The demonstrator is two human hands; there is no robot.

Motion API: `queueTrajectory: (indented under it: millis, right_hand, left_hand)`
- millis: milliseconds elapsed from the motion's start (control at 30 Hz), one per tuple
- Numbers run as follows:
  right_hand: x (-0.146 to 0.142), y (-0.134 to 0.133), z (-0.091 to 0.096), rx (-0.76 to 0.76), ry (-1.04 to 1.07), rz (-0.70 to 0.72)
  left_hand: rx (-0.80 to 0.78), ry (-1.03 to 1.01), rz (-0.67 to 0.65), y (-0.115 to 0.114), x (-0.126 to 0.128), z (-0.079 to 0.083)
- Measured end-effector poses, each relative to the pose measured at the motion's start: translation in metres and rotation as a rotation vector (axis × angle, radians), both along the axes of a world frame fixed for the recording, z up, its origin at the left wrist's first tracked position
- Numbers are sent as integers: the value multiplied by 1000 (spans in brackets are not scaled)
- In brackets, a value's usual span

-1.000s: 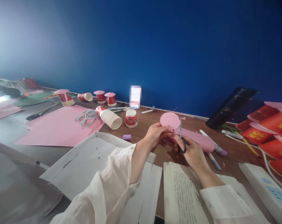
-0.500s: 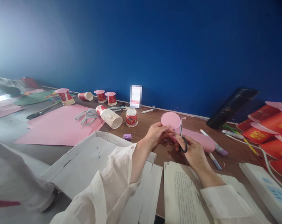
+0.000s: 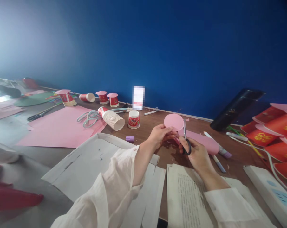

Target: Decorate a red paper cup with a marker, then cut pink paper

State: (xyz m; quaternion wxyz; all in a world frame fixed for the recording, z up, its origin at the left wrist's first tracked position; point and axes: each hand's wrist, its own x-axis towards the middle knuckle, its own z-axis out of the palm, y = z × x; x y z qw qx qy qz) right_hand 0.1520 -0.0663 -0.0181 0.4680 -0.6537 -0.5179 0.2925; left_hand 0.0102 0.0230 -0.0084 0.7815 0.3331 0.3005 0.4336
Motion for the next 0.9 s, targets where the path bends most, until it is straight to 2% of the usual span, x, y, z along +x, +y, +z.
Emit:
queueTrajectory:
  millis: [233,900]
  right_hand:
    - [-2,-1,4,-7,-18,-20]
    - [-6,-3,5,-31,-5,17]
  left_hand:
    - [-9,-16,-8,-1,-1,3]
    - [5,-31,6,2,1,-4]
